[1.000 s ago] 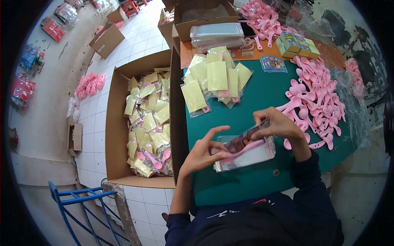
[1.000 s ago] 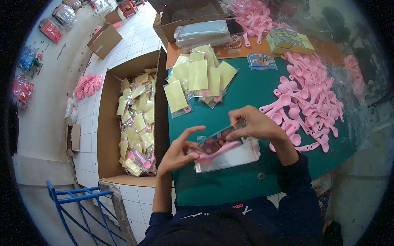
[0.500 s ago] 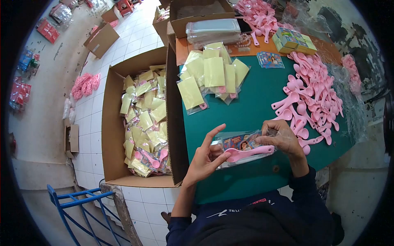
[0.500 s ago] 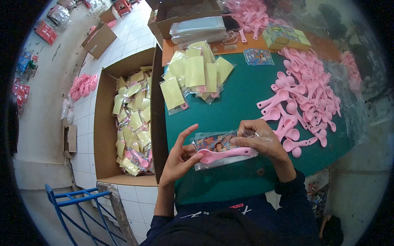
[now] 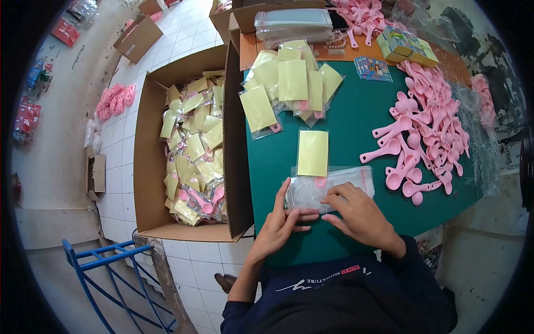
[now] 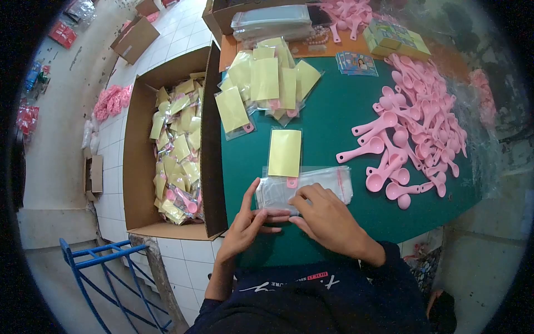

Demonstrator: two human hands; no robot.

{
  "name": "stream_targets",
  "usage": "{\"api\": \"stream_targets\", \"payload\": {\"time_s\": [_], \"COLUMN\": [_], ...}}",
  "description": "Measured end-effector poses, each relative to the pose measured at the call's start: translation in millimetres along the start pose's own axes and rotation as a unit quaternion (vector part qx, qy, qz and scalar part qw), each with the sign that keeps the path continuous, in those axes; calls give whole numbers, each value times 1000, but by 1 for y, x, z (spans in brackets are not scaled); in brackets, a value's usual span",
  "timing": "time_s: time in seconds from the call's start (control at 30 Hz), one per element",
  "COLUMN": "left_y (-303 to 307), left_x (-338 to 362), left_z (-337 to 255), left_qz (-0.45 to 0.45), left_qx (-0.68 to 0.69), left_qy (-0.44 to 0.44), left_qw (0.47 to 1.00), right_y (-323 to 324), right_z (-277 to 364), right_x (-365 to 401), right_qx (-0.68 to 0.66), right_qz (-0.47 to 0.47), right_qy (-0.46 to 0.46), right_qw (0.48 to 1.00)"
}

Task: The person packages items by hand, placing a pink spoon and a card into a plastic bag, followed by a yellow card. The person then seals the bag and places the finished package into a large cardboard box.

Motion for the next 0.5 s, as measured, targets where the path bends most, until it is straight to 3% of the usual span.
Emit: {"api": "stream_targets", "payload": {"time_s": [0.1, 0.2, 0.3, 0.5], "left_y": [0, -1, -7, -11], "left_x": [-1, 0, 2, -2], "left_z": [0, -4, -13, -18], "left_qz": [-15, 33, 59, 93], "left_qx": [-40, -163, -223, -203], "left_qy": [-7, -55, -59, -88], "left_qw": [999, 985, 971, 971], "right_y": [-23, -34, -29, -17], "right_z": [5, 6, 1, -1], "right_x": [-8, -17, -15, -11], "right_qx": [-77, -147, -228, -154], "right_qz": [-2, -58, 37, 34], "right_qy": [22, 8, -10, 45], "right_qw": [997, 987, 973, 986]}}
Point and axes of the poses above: each hand's wrist, its own x-axis away from the middle knuckle, its own y-axis out of the back of the hand, z = x × y, the point moved 3 cm from there along -x, towards the middle knuckle, and after that the axes turned 12 degrees about -y, right-handed, at the moved point
